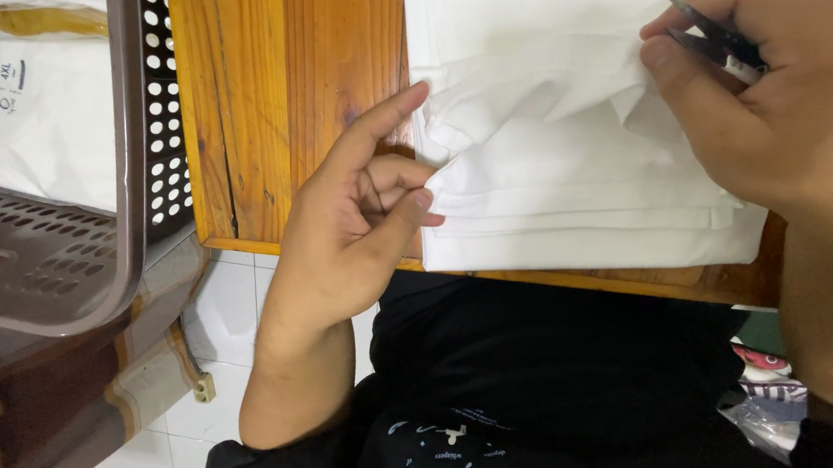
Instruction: Trimming loose threads from a white garment using thread snips on a wooden workbench.
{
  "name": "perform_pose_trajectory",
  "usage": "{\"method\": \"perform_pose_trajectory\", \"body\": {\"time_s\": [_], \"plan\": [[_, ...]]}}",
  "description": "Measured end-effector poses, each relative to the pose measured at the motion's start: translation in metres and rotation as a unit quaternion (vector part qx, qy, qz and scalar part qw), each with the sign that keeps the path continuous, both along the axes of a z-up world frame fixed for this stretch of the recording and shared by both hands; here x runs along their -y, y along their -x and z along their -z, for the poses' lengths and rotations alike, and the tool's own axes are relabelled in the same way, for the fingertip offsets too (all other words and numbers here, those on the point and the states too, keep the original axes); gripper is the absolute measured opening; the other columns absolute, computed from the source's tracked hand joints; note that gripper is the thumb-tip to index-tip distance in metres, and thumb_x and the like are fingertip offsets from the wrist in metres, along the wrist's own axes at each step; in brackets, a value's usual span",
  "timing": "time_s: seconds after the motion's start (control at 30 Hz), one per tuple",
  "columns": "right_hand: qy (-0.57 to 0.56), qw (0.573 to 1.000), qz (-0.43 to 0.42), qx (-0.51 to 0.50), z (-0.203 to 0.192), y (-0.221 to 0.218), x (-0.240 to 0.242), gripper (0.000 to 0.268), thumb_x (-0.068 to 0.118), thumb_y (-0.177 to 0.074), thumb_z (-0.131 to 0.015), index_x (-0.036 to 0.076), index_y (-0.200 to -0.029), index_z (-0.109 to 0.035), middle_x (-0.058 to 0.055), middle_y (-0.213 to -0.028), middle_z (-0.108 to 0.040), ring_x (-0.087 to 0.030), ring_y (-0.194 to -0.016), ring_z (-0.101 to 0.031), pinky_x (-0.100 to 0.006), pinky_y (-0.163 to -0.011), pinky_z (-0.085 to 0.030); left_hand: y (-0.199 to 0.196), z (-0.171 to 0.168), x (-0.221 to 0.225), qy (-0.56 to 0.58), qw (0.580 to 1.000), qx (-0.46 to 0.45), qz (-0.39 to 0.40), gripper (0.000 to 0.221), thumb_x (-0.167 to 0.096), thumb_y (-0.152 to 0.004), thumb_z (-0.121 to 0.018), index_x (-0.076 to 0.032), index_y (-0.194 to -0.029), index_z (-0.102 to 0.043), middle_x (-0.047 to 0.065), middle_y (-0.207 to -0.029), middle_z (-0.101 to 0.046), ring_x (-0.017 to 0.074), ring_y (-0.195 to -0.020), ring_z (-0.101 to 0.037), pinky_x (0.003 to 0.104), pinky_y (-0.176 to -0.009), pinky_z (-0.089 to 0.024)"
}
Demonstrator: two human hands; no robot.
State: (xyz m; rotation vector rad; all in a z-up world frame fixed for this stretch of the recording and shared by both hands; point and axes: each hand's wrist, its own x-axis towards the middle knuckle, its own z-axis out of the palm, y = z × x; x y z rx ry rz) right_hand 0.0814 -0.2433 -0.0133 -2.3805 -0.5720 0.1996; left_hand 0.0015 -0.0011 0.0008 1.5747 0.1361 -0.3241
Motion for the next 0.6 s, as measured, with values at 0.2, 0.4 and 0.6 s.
{"method": "perform_pose_trajectory", "body": {"time_s": [0.2, 0.4, 0.6], "plan": [[-0.002, 1.0, -0.001, -0.003, -0.007, -0.001, 0.001, 0.005, -0.005, -0.107, -0.062, -0.01, -0.106, -0.063, -0.007, -0.059, -0.042, -0.013, -0.051, -0.038, -0.024, -0.049, -0.029, 0.001, -0.002, 0.004, -0.042, 0.999, 0.004, -0.022, 0.05, 0.003, -0.082, -0.053, -0.005, -0.128, -0.036, 0.002, -0.082, -0.06, 0.0065, -0.073, -0.054, 0.016, -0.065, -0.045], [-0.102, 0.993, 0.056, -0.022, 0.004, -0.001, 0.034, 0.019, -0.011, -0.108, -0.065, -0.01, -0.118, -0.049, -0.01, -0.076, -0.037, -0.014, -0.065, -0.034, -0.023, -0.058, -0.023, -0.001, -0.009, 0.017, -0.283, 0.943, 0.153, -0.089, 0.042, -0.015, -0.084, -0.061, -0.008, -0.122, -0.044, 0.013, -0.113, -0.043, 0.0202, -0.106, -0.047, 0.023, -0.079, -0.046], [0.179, 0.983, 0.05, 0.001, -0.035, 0.025, 0.032, 0.061, 0.038, -0.073, -0.077, -0.001, -0.115, -0.059, -0.016, -0.096, -0.058, -0.025, -0.081, -0.055, -0.033, -0.067, -0.043, -0.006, -0.017, 0.044, -0.287, 0.887, 0.362, 0.008, 0.02, -0.006, -0.084, -0.055, 0.003, -0.102, -0.056, 0.017, -0.095, -0.051, 0.027, -0.087, -0.049, 0.033, -0.077, -0.045]]}}
